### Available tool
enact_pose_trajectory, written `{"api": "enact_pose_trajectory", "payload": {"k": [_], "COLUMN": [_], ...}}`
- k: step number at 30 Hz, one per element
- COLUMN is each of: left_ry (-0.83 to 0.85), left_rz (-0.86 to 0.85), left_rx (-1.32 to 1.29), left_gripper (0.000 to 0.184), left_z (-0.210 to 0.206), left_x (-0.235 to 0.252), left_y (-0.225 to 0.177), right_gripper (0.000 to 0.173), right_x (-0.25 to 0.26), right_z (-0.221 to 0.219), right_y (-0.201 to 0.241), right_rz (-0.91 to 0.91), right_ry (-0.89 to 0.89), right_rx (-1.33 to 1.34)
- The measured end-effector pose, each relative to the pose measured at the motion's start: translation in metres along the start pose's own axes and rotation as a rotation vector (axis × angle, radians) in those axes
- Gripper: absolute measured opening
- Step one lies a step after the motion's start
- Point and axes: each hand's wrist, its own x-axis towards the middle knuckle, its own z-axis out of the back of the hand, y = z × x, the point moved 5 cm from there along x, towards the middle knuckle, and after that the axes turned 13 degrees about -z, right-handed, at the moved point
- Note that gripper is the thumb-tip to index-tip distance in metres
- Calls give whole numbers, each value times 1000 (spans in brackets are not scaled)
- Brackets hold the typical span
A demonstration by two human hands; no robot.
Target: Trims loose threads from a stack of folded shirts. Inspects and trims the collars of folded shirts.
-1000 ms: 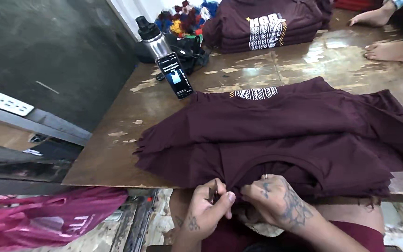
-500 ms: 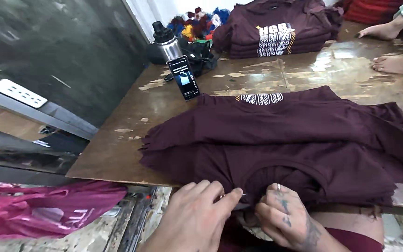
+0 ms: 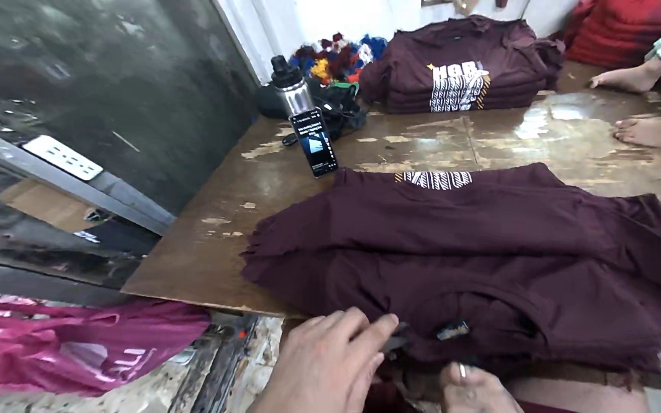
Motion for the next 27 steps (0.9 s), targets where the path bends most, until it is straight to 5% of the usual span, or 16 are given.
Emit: {"api": "enact_pose_trajectory", "payload": {"k": [2,4,7,11,17,23,27], "left_ry": [-137,-191,-335,-585,-597,-580,-586], "left_rz": [119,185,141,124,105,120,150], "left_rx": [-75,-82,-82,-229,-290,-300,-329], "left_gripper": [40,42,20,39,39,35,35], "left_z": [-9,-26,-49,-58,-59,-66,-66], "left_x": [-9,-24,-42,-46,-46,-50,-48], "left_y": [15,32,51,59,58,61,61], "right_gripper": [57,49,26,34,19,21,33], "right_x": [-10,-12,-2,9,11,-4,-15], "right_z": [-2,-4,-17,-23,-37,-16,-2], "right_y": [-3,-18,-49,-58,-57,-59,-32], "right_rz": [-22,-67,-85,-56,-19,-74,-137], "right_ry": [75,55,26,103,87,-32,104], "right_rx": [74,-11,-253,-185,-364,-170,62]}}
